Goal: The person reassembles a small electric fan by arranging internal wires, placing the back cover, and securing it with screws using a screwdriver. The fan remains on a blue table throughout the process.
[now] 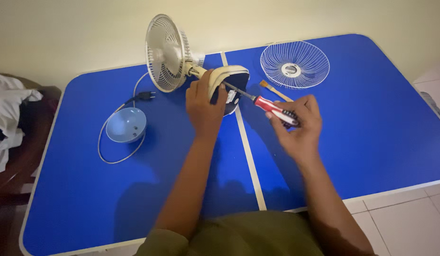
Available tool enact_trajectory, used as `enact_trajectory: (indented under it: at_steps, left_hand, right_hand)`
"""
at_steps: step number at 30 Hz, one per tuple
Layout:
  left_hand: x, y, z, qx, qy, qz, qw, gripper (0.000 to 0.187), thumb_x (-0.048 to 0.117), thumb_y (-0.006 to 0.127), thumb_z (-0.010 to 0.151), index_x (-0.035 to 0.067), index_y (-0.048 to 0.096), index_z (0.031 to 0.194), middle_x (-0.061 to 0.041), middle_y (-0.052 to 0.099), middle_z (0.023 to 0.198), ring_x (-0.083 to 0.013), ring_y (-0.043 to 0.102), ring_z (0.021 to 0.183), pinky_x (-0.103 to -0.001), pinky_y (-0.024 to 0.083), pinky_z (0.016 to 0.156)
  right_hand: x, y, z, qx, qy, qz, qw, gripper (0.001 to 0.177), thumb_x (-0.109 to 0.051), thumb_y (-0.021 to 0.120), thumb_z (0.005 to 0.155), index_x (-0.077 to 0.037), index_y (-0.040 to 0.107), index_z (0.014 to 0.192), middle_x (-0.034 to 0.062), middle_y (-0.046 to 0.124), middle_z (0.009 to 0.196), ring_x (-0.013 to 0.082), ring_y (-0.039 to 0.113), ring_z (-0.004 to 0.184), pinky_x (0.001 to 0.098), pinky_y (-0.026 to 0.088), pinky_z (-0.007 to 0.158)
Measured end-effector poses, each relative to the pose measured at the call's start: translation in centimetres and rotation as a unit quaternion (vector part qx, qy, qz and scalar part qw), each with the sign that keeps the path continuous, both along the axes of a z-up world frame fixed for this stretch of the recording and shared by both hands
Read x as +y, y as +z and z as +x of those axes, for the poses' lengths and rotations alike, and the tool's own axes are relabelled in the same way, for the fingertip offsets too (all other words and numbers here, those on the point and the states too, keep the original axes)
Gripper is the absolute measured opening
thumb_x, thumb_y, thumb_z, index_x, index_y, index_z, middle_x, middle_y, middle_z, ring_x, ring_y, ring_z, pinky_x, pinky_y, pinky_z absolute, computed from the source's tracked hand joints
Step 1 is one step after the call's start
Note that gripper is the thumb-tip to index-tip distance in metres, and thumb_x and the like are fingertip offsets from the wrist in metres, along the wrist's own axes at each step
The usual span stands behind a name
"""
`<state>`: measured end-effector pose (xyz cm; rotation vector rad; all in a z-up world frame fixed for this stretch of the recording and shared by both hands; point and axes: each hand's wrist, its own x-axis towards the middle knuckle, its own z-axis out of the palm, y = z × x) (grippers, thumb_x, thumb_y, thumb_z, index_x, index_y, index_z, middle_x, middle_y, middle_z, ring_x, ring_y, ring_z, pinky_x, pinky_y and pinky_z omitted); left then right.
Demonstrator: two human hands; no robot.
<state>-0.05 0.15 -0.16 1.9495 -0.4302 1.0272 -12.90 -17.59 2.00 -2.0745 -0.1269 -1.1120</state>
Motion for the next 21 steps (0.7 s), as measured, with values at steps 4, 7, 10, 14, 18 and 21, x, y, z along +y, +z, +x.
enact_trajectory:
  at_steps: [4, 7, 10, 14, 18, 21]
  left_hand:
    - [0.1, -0.1, 0.3, -0.004, 0.002, 0.016, 1.0, 0.041, 0.021, 0.076, 0.091, 0.011, 0.067, 0.13, -0.01, 0.065, 0.107, -0.03, 0.06, 0.094, -0.043, 0.051, 0.084]
    - [0.0, -0.1, 0.4, -0.007, 0.003, 0.01, 1.0, 0.041, 0.022, 0.076, 0.091, 0.011, 0.067, 0.13, -0.009, 0.065, 0.107, -0.0302, 0.06, 0.094, -0.043, 0.051, 0.084]
    - [0.1, -0.3, 0.2, -0.002, 0.009, 0.01, 1.0, 0.041, 0.021, 0.075, 0.091, 0.012, 0.067, 0.13, -0.009, 0.064, 0.106, -0.0305, 0.06, 0.094, -0.043, 0.051, 0.084]
    - [0.1, -0.3, 0.2, 0.007, 0.004, 0.015, 1.0, 0.042, 0.022, 0.076, 0.09, 0.012, 0.067, 0.13, -0.009, 0.064, 0.105, -0.0303, 0.059, 0.092, -0.043, 0.051, 0.083]
    - [0.2, -0.2, 0.3, -0.008, -0.002, 0.014, 1.0, 0.042, 0.021, 0.075, 0.091, 0.012, 0.066, 0.131, -0.009, 0.064, 0.107, -0.0295, 0.06, 0.094, -0.042, 0.051, 0.084]
    - [0.0, -0.2, 0.1, 0.005, 0.001, 0.006, 1.0, 0.041, 0.021, 0.075, 0.09, 0.012, 0.067, 0.13, -0.008, 0.065, 0.106, -0.0294, 0.059, 0.092, -0.042, 0.051, 0.082]
  right_hand:
    - [0.1, -0.1, 0.2, 0.039, -0.046, -0.003, 0.998, 0.013, -0.011, 0.083, 0.099, -0.003, 0.078, 0.109, 0.0068, 0.066, 0.095, 0.0141, 0.061, 0.083, 0.031, 0.046, 0.073]
    - [0.4, -0.1, 0.6, 0.161, -0.069, 0.098, 0.98, 0.014, -0.017, 0.073, 0.102, -0.003, 0.075, 0.105, 0.0107, 0.068, 0.083, 0.0145, 0.061, 0.073, 0.0297, 0.047, 0.066]
    - [0.4, -0.1, 0.5, 0.055, 0.008, 0.02, 0.998, 0.04, -0.013, 0.086, 0.085, 0.001, 0.065, 0.117, 0.0116, 0.063, 0.095, 0.0132, 0.06, 0.089, 0.0305, 0.051, 0.077]
    - [0.2, -0.3, 0.6, -0.006, 0.116, 0.137, 0.984, 0.037, -0.013, 0.08, 0.091, -0.005, 0.051, 0.112, 0.0052, 0.055, 0.105, 0.0076, 0.066, 0.099, 0.0251, 0.057, 0.082]
    - [-0.2, -0.8, 0.4, -0.024, 0.013, 0.023, 0.999, 0.024, -0.006, 0.084, 0.093, 0.001, 0.065, 0.107, 0.0127, 0.062, 0.102, 0.0126, 0.064, 0.096, 0.0271, 0.053, 0.08]
    - [-0.3, -1.1, 0.6, 0.046, -0.033, 0.048, 0.997, 0.016, -0.008, 0.082, 0.098, 0.0, 0.07, 0.105, 0.0097, 0.069, 0.095, 0.0108, 0.063, 0.086, 0.0254, 0.051, 0.075]
